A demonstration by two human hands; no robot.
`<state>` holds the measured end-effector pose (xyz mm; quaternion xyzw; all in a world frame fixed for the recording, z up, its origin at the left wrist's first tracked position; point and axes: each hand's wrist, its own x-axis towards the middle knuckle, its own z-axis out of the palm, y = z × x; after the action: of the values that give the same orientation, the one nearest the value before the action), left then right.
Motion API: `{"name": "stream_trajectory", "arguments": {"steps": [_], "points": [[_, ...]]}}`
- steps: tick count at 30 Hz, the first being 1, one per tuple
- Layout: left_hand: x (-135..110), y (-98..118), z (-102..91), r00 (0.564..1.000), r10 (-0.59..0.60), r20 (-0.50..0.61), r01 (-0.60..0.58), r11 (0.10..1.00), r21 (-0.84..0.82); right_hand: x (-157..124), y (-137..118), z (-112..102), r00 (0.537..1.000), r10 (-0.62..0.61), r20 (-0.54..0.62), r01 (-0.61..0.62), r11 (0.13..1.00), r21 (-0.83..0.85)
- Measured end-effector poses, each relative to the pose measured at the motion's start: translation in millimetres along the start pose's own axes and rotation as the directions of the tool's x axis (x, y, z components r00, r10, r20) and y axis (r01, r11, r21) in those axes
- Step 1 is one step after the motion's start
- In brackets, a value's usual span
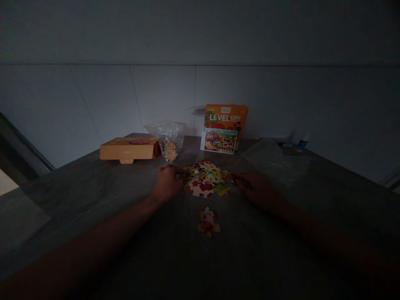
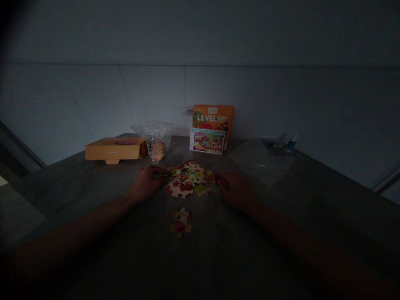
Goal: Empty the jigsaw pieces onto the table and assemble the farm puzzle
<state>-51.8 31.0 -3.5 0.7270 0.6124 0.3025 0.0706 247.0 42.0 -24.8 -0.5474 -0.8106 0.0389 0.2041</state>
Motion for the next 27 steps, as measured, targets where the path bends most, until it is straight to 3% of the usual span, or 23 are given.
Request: {"name": "stream_trajectory", "arguments": {"steps": [6,13,17,22,27], "points": [[-0.9,2.1,0.5,0.999,0.047,-0.012,-0.048,0.999,-0.010,-0.2,-4.8,-4.5,0.999,0.037,-0.014,-0.036,0.995,0.098],[-5.5,9.4,-0.1,0.988,0.137,-0.074,-0.149,0.971,-0.188,-3.1,-13.2,-7.3,0.988,0.141,-0.065,-0.129,0.978,0.165],[-10.0,13.7,-2.2,0.971,0.230,-0.059,-0.238,0.946,-0.222,-3.9,-12.0,-4.1,0.983,0.085,-0.165,-0.077,0.996,0.051],[-11.1,16.8,-2.9,0.965,0.262,-0.013,-0.254,0.920,-0.299,-2.3,-5.0,-1.1,0.988,0.146,-0.052,-0.147,0.989,-0.017],[-14.9,19.6,-1.1,0.944,0.320,0.085,-0.269,0.891,-0.366,-2.2,-8.1,-3.9,0.987,0.149,-0.054,-0.145,0.987,0.066]]}}
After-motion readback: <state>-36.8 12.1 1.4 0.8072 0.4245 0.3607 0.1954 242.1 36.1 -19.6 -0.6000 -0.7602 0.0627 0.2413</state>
